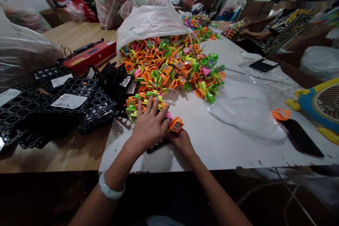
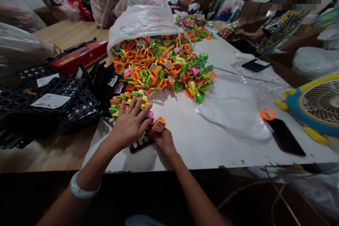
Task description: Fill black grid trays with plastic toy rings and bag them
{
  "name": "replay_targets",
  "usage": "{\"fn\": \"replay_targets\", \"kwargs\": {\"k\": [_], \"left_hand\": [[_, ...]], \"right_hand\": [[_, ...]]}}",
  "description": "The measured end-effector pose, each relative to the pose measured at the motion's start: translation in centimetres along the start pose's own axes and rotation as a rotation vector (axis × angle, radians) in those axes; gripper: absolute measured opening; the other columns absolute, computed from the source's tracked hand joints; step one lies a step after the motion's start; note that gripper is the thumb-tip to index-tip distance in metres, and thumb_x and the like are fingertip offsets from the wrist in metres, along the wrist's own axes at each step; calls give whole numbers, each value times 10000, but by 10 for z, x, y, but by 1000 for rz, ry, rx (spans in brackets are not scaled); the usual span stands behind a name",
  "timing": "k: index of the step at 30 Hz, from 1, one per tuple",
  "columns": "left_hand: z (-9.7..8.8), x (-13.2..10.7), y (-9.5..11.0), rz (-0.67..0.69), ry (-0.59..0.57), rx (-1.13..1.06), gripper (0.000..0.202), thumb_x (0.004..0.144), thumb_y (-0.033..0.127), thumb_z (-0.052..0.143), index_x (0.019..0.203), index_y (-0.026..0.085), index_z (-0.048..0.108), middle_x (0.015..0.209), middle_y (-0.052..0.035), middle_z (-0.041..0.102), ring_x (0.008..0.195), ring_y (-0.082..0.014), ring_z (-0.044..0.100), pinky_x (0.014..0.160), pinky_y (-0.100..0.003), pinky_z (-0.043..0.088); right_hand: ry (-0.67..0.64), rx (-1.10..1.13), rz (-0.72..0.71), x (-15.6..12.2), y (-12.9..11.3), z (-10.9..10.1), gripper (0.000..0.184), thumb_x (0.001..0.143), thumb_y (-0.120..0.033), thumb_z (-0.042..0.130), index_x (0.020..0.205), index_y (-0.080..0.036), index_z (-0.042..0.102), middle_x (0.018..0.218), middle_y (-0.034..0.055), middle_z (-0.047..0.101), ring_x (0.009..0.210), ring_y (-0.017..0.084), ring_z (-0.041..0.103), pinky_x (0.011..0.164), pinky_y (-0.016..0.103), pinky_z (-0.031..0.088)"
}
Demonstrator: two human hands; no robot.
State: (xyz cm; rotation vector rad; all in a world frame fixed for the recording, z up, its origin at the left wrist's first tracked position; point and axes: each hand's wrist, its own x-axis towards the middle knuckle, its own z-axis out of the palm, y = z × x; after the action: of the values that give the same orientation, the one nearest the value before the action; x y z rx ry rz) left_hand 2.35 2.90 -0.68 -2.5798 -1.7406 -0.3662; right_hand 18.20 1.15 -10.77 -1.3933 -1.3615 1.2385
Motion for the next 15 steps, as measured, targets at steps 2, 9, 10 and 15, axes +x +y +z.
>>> {"fn": "replay_targets", "kwargs": {"k": [2,9,10,15], "left_hand": [[0,0,0,2,-4,0,523,986,488,376,1470,294,414,1589,-150,286,1493,-345,178,1178,-654,122],[4,0,0,-4,30,-22,625,959,611,314,1489,286,379,1582,-173,300,1491,-365,165,1169,-669,122],[4,0,0,-7,29,-22,608,966,598,308,1484,290,387,1581,-171,305,1491,-362,168,1170,-669,120],[2,0,1,3,20,-19,660,936,641,350,1482,273,396,1582,-185,294,1495,-370,151,1166,-678,115]], "right_hand": [[45,-147,-79,-1,3,5,230,715,-349,632,858,-176,684,827,67,740,740,245,666,671,339,527],[221,-346,-378,-17,13,25,283,824,-259,509,1072,-185,623,940,83,716,794,216,667,707,310,536],[231,-347,-381,-18,13,28,285,842,-272,510,1090,-182,616,947,86,713,803,216,668,714,308,535],[137,-404,-331,-13,5,31,227,885,-286,505,1043,-199,642,958,78,711,816,209,656,705,277,506]]}}
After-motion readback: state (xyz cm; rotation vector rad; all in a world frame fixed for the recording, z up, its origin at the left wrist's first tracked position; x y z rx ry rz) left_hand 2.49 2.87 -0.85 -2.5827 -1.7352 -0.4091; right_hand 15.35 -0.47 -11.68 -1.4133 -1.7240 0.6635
